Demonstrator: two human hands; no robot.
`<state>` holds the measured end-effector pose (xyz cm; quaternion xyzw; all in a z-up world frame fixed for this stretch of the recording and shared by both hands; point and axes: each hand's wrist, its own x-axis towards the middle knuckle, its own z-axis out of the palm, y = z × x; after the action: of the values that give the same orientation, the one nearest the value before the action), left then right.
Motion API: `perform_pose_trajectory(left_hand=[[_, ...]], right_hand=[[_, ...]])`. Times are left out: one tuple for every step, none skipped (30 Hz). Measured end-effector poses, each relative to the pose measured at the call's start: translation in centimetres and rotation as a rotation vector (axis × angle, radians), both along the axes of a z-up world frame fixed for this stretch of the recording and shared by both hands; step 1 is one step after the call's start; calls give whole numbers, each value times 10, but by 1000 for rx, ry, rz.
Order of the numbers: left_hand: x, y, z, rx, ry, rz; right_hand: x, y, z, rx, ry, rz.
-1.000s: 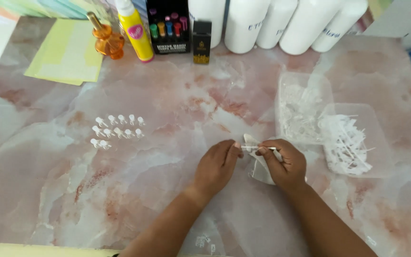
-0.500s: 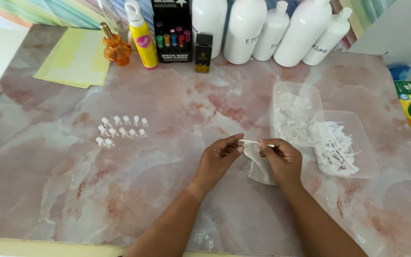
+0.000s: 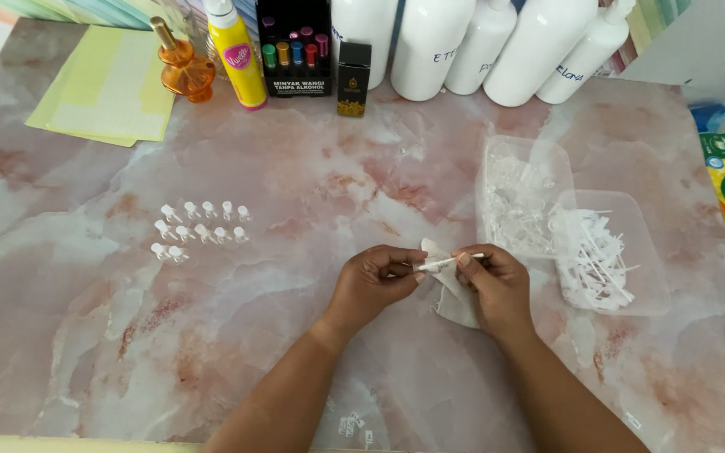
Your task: Assembling small plastic perfume sprayer components by inserting dip tubes into sprayer heads.
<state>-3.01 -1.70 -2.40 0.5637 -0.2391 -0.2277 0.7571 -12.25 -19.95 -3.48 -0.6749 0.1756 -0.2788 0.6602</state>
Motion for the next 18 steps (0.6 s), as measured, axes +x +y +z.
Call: perform_pose_trajectory(left_hand=[[0,-1,-4,-2,0,1],[1,-2,-7,-33,15,-4],[0,-2,-11,-63,30,-11],[1,-1,-9,-63,31,-11],[1,0,-7,-74,18,-8],[2,1,-5,-86,4,-4],[1,0,-8,-85,3,-4],[0,-1,-10,-66,6,-3],[-1,-2,-12,-47,10,-3],[-2,-1,-9,-46,10,-3],[-3,-1,-7,-33,18,-2],[-4,-1,-4,-21,27,-1],[-5,0,2,-21,28,-3],[-5,1,7,0,-43,-1],[-5,2,12,21,-113,2],[-5,3,13,21,-111,1],[-5,3,14,42,-144,19],[-5,3,15,63,-177,37]], right_hand=[[-2,4,13,-2,0,1],[-5,8,26,-285,-34,-33],[-8,13,38,-568,-68,-68],[-9,12,37,-568,-68,-68],[-9,12,36,-618,-101,-48],[-10,11,35,-667,-134,-28],[-10,10,37,-666,-135,-27],[-10,9,39,-530,-110,39],[-10,8,42,-394,-83,105],[-9,8,41,-393,-84,105],[-8,7,40,-407,-110,107],[-8,7,39,-421,-137,110],[-7,9,39,-422,-136,109],[-6,12,39,-518,-146,53],[-5,14,39,-613,-155,-2],[-6,15,41,-613,-154,-2],[-7,16,43,-655,-129,-6],[-7,16,45,-697,-105,-11]])
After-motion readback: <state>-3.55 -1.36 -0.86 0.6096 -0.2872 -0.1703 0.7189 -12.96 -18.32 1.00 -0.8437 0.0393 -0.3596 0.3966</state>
